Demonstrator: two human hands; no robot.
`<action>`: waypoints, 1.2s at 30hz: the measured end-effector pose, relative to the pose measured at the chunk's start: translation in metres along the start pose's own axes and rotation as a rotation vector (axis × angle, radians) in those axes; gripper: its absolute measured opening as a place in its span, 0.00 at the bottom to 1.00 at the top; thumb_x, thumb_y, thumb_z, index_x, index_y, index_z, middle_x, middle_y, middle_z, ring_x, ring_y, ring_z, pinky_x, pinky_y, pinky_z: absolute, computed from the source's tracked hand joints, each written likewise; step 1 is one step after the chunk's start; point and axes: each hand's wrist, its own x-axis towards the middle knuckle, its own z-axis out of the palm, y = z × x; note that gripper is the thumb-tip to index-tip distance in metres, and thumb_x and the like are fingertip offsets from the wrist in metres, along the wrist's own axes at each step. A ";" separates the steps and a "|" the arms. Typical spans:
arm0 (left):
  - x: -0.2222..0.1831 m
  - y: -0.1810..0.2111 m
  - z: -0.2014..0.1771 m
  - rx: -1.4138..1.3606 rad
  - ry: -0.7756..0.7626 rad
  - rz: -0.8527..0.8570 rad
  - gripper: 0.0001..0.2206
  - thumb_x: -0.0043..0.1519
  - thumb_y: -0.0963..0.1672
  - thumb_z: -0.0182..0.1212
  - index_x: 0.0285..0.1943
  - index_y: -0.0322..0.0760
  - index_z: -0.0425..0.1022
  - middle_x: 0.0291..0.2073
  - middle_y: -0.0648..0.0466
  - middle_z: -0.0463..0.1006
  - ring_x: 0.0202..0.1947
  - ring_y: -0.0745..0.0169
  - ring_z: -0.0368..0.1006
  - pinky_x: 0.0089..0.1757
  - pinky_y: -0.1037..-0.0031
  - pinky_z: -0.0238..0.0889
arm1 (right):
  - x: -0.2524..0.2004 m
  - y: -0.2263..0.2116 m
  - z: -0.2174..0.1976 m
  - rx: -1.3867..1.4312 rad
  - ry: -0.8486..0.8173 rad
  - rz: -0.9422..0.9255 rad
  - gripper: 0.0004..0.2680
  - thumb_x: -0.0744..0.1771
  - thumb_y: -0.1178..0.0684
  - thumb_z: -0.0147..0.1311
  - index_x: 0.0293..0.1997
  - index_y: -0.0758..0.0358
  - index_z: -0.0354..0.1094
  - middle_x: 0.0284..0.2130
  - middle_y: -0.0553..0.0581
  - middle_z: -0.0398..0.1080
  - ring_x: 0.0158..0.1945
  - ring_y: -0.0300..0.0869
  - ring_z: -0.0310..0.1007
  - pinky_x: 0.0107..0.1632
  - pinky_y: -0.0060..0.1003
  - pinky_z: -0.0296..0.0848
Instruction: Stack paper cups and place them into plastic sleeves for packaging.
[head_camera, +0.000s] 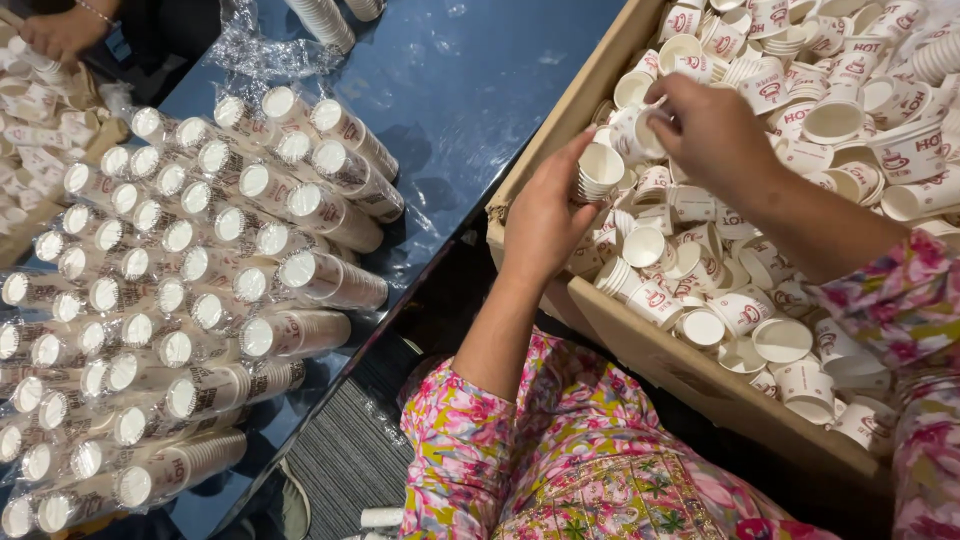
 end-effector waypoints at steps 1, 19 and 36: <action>0.000 -0.001 0.000 0.000 -0.004 -0.002 0.39 0.51 0.41 0.74 0.73 0.53 0.61 0.59 0.50 0.78 0.55 0.49 0.78 0.50 0.64 0.72 | -0.003 -0.004 -0.006 0.002 -0.001 0.004 0.07 0.71 0.57 0.57 0.55 0.65 0.72 0.39 0.58 0.75 0.39 0.47 0.79 0.40 0.39 0.77; -0.002 0.006 -0.005 -0.080 0.014 -0.076 0.30 0.55 0.43 0.73 0.68 0.50 0.66 0.60 0.52 0.76 0.53 0.52 0.78 0.50 0.65 0.72 | -0.047 -0.053 -0.015 -0.253 -0.922 -0.039 0.17 0.61 0.49 0.65 0.55 0.51 0.71 0.43 0.54 0.77 0.42 0.50 0.78 0.44 0.47 0.74; -0.017 0.049 0.037 -0.250 -0.077 0.278 0.37 0.57 0.43 0.74 0.76 0.50 0.59 0.62 0.48 0.74 0.60 0.43 0.76 0.56 0.62 0.71 | -0.085 -0.051 -0.100 -0.138 -0.101 -0.445 0.07 0.66 0.58 0.61 0.48 0.59 0.74 0.40 0.57 0.77 0.43 0.50 0.77 0.46 0.44 0.75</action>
